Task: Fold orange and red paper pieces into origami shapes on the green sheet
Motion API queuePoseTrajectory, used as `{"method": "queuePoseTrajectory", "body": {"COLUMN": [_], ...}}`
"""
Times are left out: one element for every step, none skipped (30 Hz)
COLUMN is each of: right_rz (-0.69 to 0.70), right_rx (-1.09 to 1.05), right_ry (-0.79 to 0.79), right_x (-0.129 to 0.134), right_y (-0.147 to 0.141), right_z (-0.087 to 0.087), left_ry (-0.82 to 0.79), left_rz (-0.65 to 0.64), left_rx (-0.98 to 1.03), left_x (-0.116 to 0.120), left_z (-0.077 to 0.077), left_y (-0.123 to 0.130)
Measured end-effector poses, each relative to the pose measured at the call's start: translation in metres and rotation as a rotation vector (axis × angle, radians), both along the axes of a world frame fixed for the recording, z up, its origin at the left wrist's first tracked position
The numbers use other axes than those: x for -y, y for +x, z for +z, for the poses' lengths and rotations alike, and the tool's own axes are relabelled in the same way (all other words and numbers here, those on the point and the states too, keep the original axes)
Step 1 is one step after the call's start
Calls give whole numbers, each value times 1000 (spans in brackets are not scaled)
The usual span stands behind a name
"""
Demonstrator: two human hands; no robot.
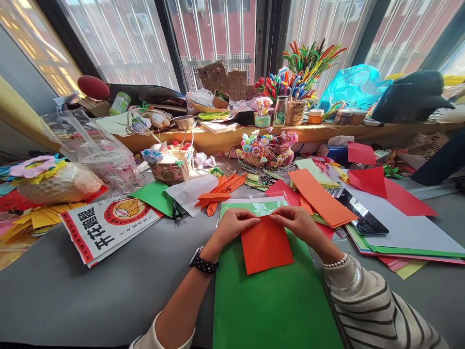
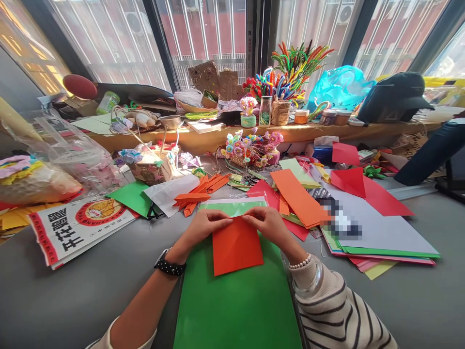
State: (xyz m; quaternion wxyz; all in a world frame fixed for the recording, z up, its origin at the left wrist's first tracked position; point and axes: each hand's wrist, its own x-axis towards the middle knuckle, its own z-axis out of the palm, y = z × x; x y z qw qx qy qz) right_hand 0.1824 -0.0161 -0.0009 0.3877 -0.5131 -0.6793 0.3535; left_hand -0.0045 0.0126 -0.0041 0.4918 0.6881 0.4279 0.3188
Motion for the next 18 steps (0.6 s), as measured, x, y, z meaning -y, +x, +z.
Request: {"method": "queuePoseTrajectory", "body": {"right_rz": [-8,-15,-19,-26,-41,-68,-106,-154,-202,-237,-247,-233,-198,-148,-107,-60,-22,-14], "right_rx": [-31,-62,-91,-121,-155,-195,-241,-291,-337,-369,-387,-388,-371,-332,-280,-221,-159,-115], "right_ry": [-15,-31,-48,-63,-75,-81,-81,-79,-63,-44,-35,-35,-43,-61,-74,-81,-71,-62], "right_x": [0,0,-1,-1,-2,-3,-4,-5,-6,-7,-7,-7,-6,-5,-4,-3,-2,-1], "right_y": [1,3,5,7,9,12,15,18,20,21,21,19,16,12,8,4,0,-3], "right_z": [1,2,2,2,2,1,1,0,-1,-2,-3,-3,-4,-4,-4,-4,-4,-5], "left_ry": [-6,-11,-17,-24,-30,-37,-46,-55,-65,-75,-86,-95,-100,-101,-102,-103,-105,-104], "left_rz": [7,13,21,30,42,59,77,93,104,106,101,90,76,60,42,22,1,-18], "left_rx": [8,17,24,28,30,32,36,45,56,67,73,74,69,60,50,38,26,13], "left_x": [-1,-2,-3,-3,-4,-4,-4,-4,-4,-4,-3,-3,-2,-2,-1,0,0,1], "left_z": [0,0,0,0,0,1,1,1,1,1,1,1,1,0,0,0,0,1], "left_y": [-1,-2,-3,-3,-4,-5,-6,-6,-7,-7,-6,-5,-4,-3,-2,-1,0,0]}}
